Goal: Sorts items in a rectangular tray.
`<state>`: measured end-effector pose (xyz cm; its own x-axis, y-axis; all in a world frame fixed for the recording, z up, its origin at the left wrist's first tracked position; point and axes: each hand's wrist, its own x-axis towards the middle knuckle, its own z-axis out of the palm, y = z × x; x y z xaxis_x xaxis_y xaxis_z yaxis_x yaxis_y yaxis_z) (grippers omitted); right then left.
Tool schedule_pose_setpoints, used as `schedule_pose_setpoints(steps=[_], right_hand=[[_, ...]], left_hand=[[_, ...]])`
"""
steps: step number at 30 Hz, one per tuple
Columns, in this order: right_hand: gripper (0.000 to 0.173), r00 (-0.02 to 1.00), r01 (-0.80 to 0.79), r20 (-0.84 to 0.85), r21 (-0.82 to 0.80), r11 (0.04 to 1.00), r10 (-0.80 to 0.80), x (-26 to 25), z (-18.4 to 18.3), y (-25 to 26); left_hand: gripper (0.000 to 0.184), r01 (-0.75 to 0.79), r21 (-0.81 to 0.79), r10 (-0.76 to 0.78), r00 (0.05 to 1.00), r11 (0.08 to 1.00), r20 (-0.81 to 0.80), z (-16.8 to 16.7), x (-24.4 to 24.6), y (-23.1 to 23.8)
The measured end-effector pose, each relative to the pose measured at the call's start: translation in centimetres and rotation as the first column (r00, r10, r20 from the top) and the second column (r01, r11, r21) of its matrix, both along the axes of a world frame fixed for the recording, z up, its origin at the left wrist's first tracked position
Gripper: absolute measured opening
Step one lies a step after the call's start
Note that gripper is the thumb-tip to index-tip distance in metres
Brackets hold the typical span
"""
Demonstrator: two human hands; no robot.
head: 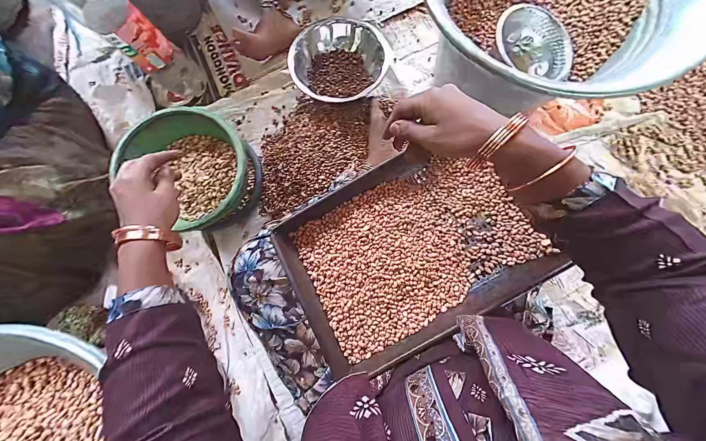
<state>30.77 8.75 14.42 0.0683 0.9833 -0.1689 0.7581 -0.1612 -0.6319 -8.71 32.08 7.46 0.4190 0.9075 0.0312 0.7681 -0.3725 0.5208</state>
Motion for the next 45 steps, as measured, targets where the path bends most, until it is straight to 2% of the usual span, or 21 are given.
schedule_pose_setpoints(steps=[2, 5, 8, 9, 11, 13, 14, 15, 17, 19, 20, 21, 23, 25, 26, 28, 30, 34, 37, 42, 45], right_hand=[[0.030, 0.979, 0.034, 0.203, -0.019, 0.999, -0.029, 3.7, -0.2, -3.0], [0.033, 0.885, 0.123, 0.464, -0.133, 0.983, -0.048, 6.2, -1.3, -5.1], [0.034, 0.780, 0.257, 0.624, -0.265, 0.929, -0.037, 4.9, -6.1, -4.9], [0.038, 0.805, 0.234, 0.593, -0.321, 0.918, 0.002, 3.8, -7.5, -4.7], [0.041, 0.918, -0.004, 0.368, -0.362, 0.932, 0.147, 2.3, -8.4, -4.3], [0.036, 0.962, -0.245, 0.069, -0.198, 0.949, 0.263, 2.0, -7.9, -4.2], [0.034, 0.962, -0.256, 0.069, -0.123, 0.959, 0.266, 2.1, -7.3, -4.3], [0.032, 0.966, -0.200, 0.145, -0.107, 0.974, 0.214, 2.3, -6.5, -4.6], [0.032, 0.907, 0.038, 0.420, -0.176, 0.984, 0.040, 2.8, -5.4, -5.6], [0.039, 0.818, 0.279, 0.573, -0.316, 0.907, -0.052, 3.1, -5.9, -6.6], [0.041, 0.815, 0.313, 0.580, -0.405, 0.859, -0.024, 2.8, -6.5, -7.2], [0.039, 0.846, 0.259, 0.532, -0.481, 0.838, 0.043, 2.6, -6.9, -7.8], [0.029, 0.935, -0.077, 0.262, -0.509, 0.857, 0.240, 2.3, -7.3, -9.2], [0.023, 0.929, -0.366, -0.093, -0.366, 0.856, 0.357, 1.9, -6.7, -9.3], [0.021, 0.915, -0.403, -0.130, -0.278, 0.872, 0.381, 1.6, -6.4, -8.9], [0.018, 0.937, -0.338, 0.047, -0.116, 0.934, 0.345, 1.6, -6.4, -7.5], [0.017, 0.945, -0.231, 0.220, -0.078, 0.970, 0.243, 2.0, -7.3, -5.8], [0.016, 0.929, -0.172, 0.312, -0.108, 0.979, 0.197, 1.8, -10.1, -4.5], [0.016, 0.927, -0.161, 0.322, -0.118, 0.980, 0.192, 1.5, -10.8, -4.8], [0.019, 0.941, -0.160, 0.262, -0.207, 0.965, 0.212, 2.3, -10.3, -4.2], [0.013, 0.964, -0.167, 0.168, -0.220, 0.961, 0.206, 3.0, -9.9, -4.4]], left_hand=[[0.045, 0.003, 0.015, -0.004, 0.998, 1.000, 0.063, -0.7, 0.4, -1.1], [0.050, 0.114, 0.169, -0.118, 0.993, 0.979, 0.011, -0.4, 2.1, -1.8], [0.043, 0.230, 0.268, -0.238, 0.971, 0.936, 0.000, 1.1, 6.4, -3.4], [0.040, 0.261, 0.281, -0.276, 0.961, 0.924, 0.017, 1.6, 8.1, -4.3], [0.037, 0.331, 0.291, -0.364, 0.929, 0.897, 0.065, 2.2, 11.2, -6.0], [0.034, 0.395, 0.272, -0.439, 0.890, 0.878, 0.123, 2.4, 13.6, -8.0], [0.034, 0.433, 0.247, -0.475, 0.868, 0.867, 0.143, 2.4, 14.5, -8.9], [0.033, 0.476, 0.218, -0.512, 0.843, 0.852, 0.164, 2.2, 15.1, -9.8], [0.030, 0.568, 0.172, -0.592, 0.789, 0.805, 0.167, 1.3, 15.6, -11.6], [0.023, 0.635, 0.137, -0.649, 0.748, 0.761, 0.137, 0.4, 15.7, -13.3], [0.021, 0.657, 0.121, -0.668, 0.735, 0.744, 0.121, -0.2, 15.6, -13.9], [0.019, 0.670, 0.113, -0.679, 0.726, 0.734, 0.109, -0.8, 15.7, -14.6], [0.018, 0.688, 0.096, -0.695, 0.714, 0.719, 0.092, -1.7, 16.0, -15.7], [0.017, 0.695, 0.083, -0.700, 0.710, 0.714, 0.075, -2.3, 16.6, -16.6], [0.018, 0.687, 0.077, -0.691, 0.720, 0.722, 0.057, -2.6, 17.4, -16.7], [0.020, 0.670, 0.110, -0.675, 0.738, 0.734, 0.010, -3.6, 19.3, -16.9], [0.021, 0.660, 0.189, -0.658, 0.748, 0.727, -0.086, -4.2, 21.4, -17.4], [0.021, 0.701, 0.243, -0.609, 0.707, 0.671, -0.360, -5.1, 24.0, -18.3], [0.019, 0.706, 0.239, -0.586, 0.694, 0.666, -0.418, -5.3, 24.4, -18.8], [0.017, 0.670, 0.304, -0.561, 0.737, 0.677, -0.376, -5.9, 24.3, -18.9], [0.020, 0.588, 0.256, -0.601, 0.799, 0.767, -0.036, -5.2, 23.0, -18.5]])
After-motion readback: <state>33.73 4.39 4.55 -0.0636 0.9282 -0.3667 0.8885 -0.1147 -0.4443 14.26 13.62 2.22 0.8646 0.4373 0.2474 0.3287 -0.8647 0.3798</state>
